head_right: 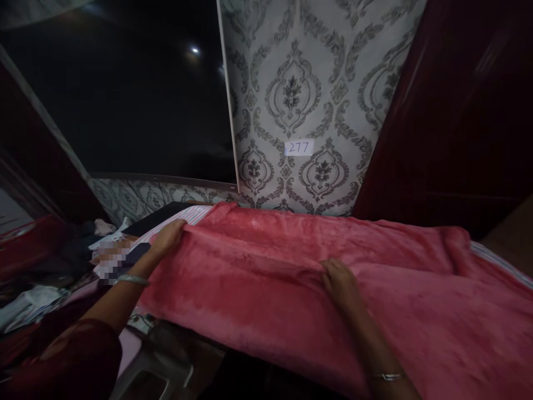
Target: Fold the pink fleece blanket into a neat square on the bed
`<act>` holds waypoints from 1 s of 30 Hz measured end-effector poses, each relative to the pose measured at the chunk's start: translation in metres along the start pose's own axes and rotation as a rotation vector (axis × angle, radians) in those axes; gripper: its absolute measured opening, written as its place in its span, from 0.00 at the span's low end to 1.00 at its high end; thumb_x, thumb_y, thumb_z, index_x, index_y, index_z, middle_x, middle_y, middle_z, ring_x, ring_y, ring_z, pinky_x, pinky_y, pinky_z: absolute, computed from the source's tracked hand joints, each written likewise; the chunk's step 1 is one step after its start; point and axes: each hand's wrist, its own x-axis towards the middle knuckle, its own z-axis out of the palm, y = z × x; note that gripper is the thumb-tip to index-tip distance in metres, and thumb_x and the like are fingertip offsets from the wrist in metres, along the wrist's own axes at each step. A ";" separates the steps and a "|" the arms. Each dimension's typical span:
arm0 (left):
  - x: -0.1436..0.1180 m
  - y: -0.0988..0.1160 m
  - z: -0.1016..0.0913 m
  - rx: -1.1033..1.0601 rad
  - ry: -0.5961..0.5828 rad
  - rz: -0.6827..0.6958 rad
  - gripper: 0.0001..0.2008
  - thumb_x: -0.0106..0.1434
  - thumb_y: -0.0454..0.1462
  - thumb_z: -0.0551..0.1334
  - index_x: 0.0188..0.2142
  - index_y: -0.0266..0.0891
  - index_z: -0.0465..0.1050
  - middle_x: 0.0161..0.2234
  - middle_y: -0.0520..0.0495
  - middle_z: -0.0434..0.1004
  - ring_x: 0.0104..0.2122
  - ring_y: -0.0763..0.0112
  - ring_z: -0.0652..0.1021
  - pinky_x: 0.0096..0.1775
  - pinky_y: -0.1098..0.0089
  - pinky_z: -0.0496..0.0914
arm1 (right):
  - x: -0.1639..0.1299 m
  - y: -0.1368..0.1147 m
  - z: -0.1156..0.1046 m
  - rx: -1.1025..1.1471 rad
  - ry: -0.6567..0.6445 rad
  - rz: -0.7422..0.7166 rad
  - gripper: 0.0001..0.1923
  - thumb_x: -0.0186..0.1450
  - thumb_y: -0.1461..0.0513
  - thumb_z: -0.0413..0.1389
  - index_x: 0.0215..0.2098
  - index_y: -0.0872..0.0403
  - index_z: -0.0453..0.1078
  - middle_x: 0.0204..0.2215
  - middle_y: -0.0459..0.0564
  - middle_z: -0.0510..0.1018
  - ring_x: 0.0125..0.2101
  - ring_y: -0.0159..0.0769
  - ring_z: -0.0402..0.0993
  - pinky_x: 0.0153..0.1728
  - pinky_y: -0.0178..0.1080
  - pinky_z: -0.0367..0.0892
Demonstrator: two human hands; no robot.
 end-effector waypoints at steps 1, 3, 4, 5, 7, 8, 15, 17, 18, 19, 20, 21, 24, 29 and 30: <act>-0.004 0.000 -0.006 0.017 0.011 0.004 0.16 0.65 0.33 0.47 0.45 0.38 0.71 0.43 0.37 0.77 0.44 0.57 0.77 0.46 0.63 0.69 | -0.003 -0.002 -0.005 0.004 0.017 -0.011 0.12 0.66 0.63 0.47 0.37 0.52 0.73 0.31 0.53 0.77 0.34 0.42 0.73 0.36 0.41 0.68; -0.012 0.000 -0.017 0.047 0.012 0.008 0.16 0.66 0.33 0.47 0.45 0.38 0.71 0.44 0.37 0.77 0.44 0.56 0.77 0.45 0.63 0.69 | -0.009 -0.004 -0.014 0.004 0.042 -0.044 0.12 0.67 0.62 0.47 0.38 0.52 0.73 0.31 0.53 0.76 0.33 0.42 0.73 0.36 0.41 0.68; -0.015 0.001 -0.022 0.061 0.011 0.008 0.16 0.66 0.34 0.48 0.45 0.38 0.72 0.44 0.37 0.78 0.44 0.56 0.77 0.45 0.63 0.70 | -0.011 -0.005 -0.019 0.000 0.051 -0.065 0.12 0.68 0.62 0.46 0.37 0.52 0.72 0.30 0.53 0.76 0.33 0.42 0.72 0.35 0.41 0.68; -0.019 0.001 -0.028 0.072 0.017 0.009 0.16 0.65 0.34 0.48 0.45 0.38 0.72 0.43 0.37 0.78 0.44 0.56 0.78 0.45 0.63 0.70 | -0.013 -0.005 -0.024 -0.004 0.060 -0.082 0.13 0.68 0.62 0.46 0.37 0.52 0.72 0.30 0.53 0.76 0.33 0.42 0.72 0.35 0.41 0.68; -0.026 0.004 -0.041 0.086 0.065 0.022 0.16 0.64 0.33 0.49 0.44 0.38 0.73 0.43 0.37 0.78 0.44 0.56 0.78 0.45 0.63 0.70 | -0.016 -0.004 -0.031 -0.012 0.069 -0.107 0.13 0.69 0.61 0.46 0.37 0.52 0.72 0.29 0.52 0.75 0.32 0.41 0.72 0.34 0.41 0.67; -0.029 0.005 -0.049 0.095 0.097 0.031 0.16 0.64 0.33 0.49 0.44 0.38 0.73 0.42 0.37 0.78 0.44 0.56 0.78 0.46 0.62 0.70 | -0.017 -0.003 -0.034 -0.016 0.061 -0.114 0.13 0.70 0.60 0.46 0.37 0.53 0.72 0.29 0.52 0.75 0.32 0.41 0.72 0.34 0.41 0.67; -0.051 0.017 -0.101 0.170 0.120 0.014 0.19 0.65 0.33 0.47 0.48 0.35 0.73 0.45 0.36 0.78 0.46 0.56 0.77 0.47 0.62 0.70 | -0.019 0.005 -0.040 -0.046 -0.156 -0.030 0.12 0.68 0.60 0.48 0.36 0.53 0.73 0.33 0.55 0.77 0.36 0.44 0.72 0.37 0.42 0.67; -0.056 0.018 -0.111 0.193 0.106 -0.005 0.20 0.66 0.34 0.46 0.49 0.34 0.73 0.46 0.36 0.77 0.47 0.56 0.77 0.46 0.62 0.70 | -0.019 0.009 -0.042 -0.061 -0.209 0.017 0.11 0.67 0.60 0.49 0.35 0.53 0.73 0.34 0.56 0.77 0.37 0.44 0.72 0.39 0.43 0.67; -0.058 0.019 -0.114 0.214 0.109 -0.020 0.21 0.66 0.35 0.45 0.49 0.34 0.72 0.46 0.37 0.77 0.47 0.55 0.77 0.46 0.62 0.70 | -0.018 0.012 -0.043 -0.064 -0.225 0.040 0.11 0.67 0.61 0.49 0.35 0.54 0.73 0.35 0.56 0.78 0.37 0.44 0.72 0.40 0.43 0.67; -0.059 0.019 -0.117 0.232 0.109 -0.034 0.21 0.66 0.36 0.45 0.50 0.35 0.72 0.46 0.37 0.77 0.47 0.55 0.77 0.45 0.62 0.70 | -0.018 0.015 -0.045 -0.064 -0.234 0.060 0.11 0.66 0.61 0.49 0.36 0.54 0.74 0.36 0.57 0.78 0.38 0.44 0.72 0.42 0.43 0.66; -0.060 0.019 -0.120 0.247 0.105 -0.053 0.22 0.66 0.37 0.44 0.50 0.36 0.72 0.47 0.38 0.77 0.46 0.55 0.77 0.45 0.62 0.70 | -0.017 0.017 -0.046 -0.062 -0.239 0.076 0.11 0.66 0.61 0.50 0.38 0.55 0.74 0.38 0.57 0.79 0.40 0.45 0.72 0.43 0.44 0.66; -0.061 0.020 -0.122 0.257 0.098 -0.074 0.23 0.66 0.37 0.44 0.50 0.37 0.72 0.47 0.39 0.77 0.46 0.55 0.77 0.44 0.62 0.71 | -0.016 0.020 -0.048 -0.060 -0.242 0.090 0.11 0.65 0.62 0.50 0.40 0.55 0.74 0.39 0.57 0.79 0.41 0.45 0.72 0.44 0.44 0.66; -0.064 0.025 -0.128 0.267 0.086 -0.120 0.25 0.65 0.39 0.42 0.49 0.37 0.73 0.48 0.39 0.76 0.45 0.55 0.77 0.40 0.63 0.70 | -0.015 0.025 -0.053 -0.076 -0.255 0.123 0.14 0.64 0.63 0.51 0.45 0.55 0.75 0.42 0.57 0.79 0.44 0.45 0.72 0.48 0.45 0.65; -0.069 0.031 -0.136 0.221 0.147 -0.063 0.28 0.63 0.43 0.38 0.48 0.39 0.73 0.44 0.37 0.76 0.43 0.51 0.77 0.39 0.59 0.70 | -0.016 0.033 -0.066 -0.199 -0.243 0.254 0.18 0.62 0.68 0.51 0.48 0.55 0.75 0.48 0.58 0.79 0.49 0.47 0.69 0.50 0.47 0.62; -0.069 0.031 -0.136 0.199 0.152 -0.065 0.27 0.62 0.43 0.39 0.48 0.42 0.72 0.43 0.39 0.76 0.42 0.51 0.76 0.39 0.58 0.70 | -0.018 0.036 -0.069 -0.226 -0.231 0.291 0.19 0.62 0.68 0.51 0.49 0.55 0.75 0.48 0.58 0.78 0.50 0.48 0.69 0.50 0.47 0.62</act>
